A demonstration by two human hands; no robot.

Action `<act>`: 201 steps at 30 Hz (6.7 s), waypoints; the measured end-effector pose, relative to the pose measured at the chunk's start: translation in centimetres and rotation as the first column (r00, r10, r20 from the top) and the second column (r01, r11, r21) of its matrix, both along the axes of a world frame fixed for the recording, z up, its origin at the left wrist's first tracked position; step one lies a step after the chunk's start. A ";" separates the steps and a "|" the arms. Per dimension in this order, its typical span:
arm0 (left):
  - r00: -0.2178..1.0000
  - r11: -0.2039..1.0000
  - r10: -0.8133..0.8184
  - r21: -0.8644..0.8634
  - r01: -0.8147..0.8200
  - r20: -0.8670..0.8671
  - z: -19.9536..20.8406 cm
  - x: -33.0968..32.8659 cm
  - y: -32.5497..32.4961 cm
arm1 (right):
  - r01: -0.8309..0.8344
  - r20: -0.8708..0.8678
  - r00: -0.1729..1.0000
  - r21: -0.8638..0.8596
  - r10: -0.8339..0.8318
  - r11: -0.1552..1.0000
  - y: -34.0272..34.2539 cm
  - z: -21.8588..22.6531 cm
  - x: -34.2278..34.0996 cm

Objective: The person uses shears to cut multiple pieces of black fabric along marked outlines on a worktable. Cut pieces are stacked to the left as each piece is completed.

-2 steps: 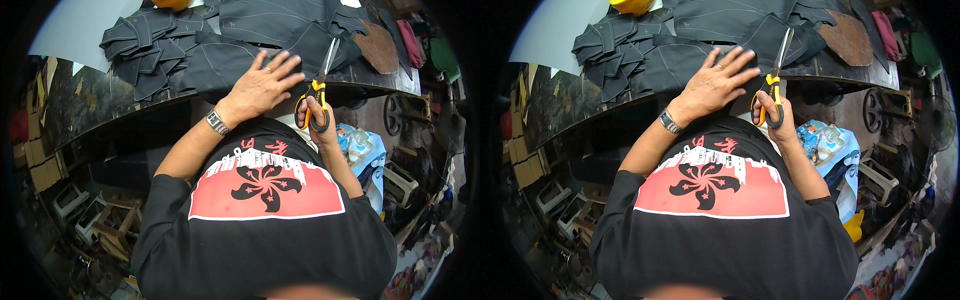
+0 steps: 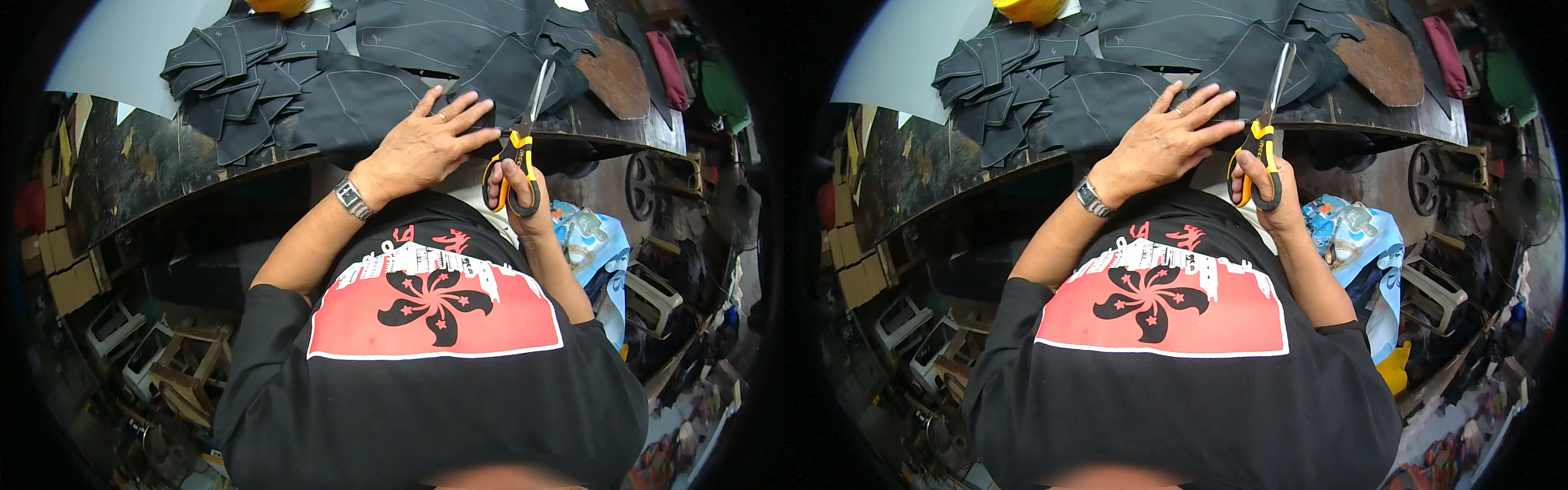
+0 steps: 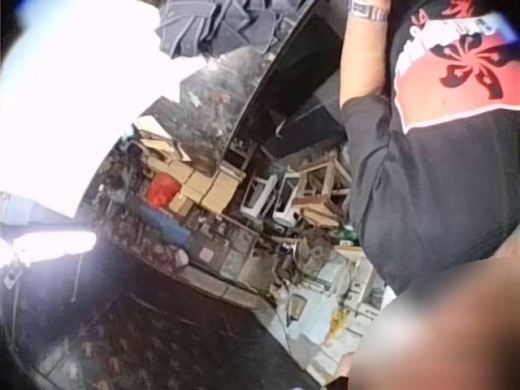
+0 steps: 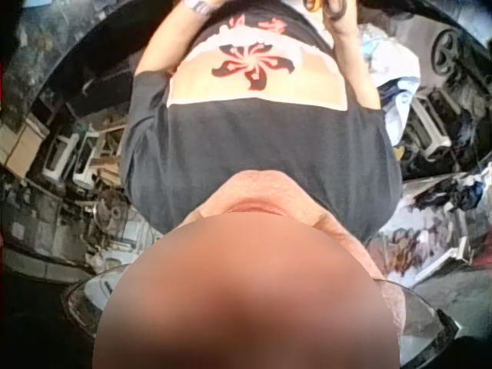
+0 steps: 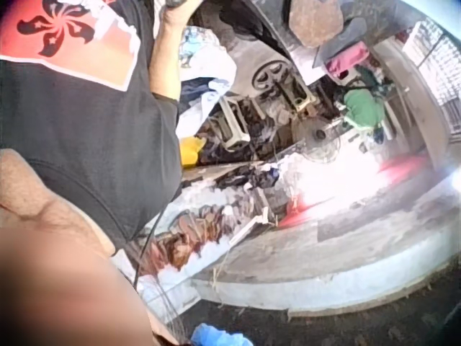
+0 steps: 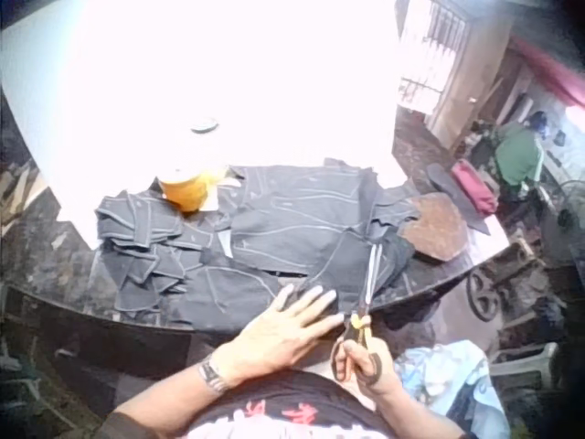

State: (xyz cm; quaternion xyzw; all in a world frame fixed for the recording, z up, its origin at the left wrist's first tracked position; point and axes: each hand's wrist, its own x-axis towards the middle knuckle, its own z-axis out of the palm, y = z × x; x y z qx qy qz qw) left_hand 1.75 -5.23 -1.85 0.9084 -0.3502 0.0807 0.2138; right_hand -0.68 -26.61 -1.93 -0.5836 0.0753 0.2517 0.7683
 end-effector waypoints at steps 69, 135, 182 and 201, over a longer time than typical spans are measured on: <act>0.539 0.029 -0.301 -0.573 -0.819 -0.787 -3.2 -9.7 5.3 | -0.712 -0.234 0.700 -0.297 0.674 0.636 -3.6 1.4 1.0; 0.529 0.041 -0.273 -0.558 -0.829 -0.804 -4.3 -10.4 6.5 | -0.777 -0.335 0.629 -0.232 0.702 0.585 -0.3 2.6 3.5; 0.658 0.107 -0.137 -0.672 -0.733 -0.740 -1.2 -7.5 8.9 | -0.725 -0.144 0.687 -0.073 0.712 0.685 3.2 1.2 4.4; 0.742 0.299 0.113 -0.689 -0.660 -0.661 3.1 -3.9 10.8 | -0.653 0.054 0.744 -0.152 0.665 0.742 3.2 2.6 5.0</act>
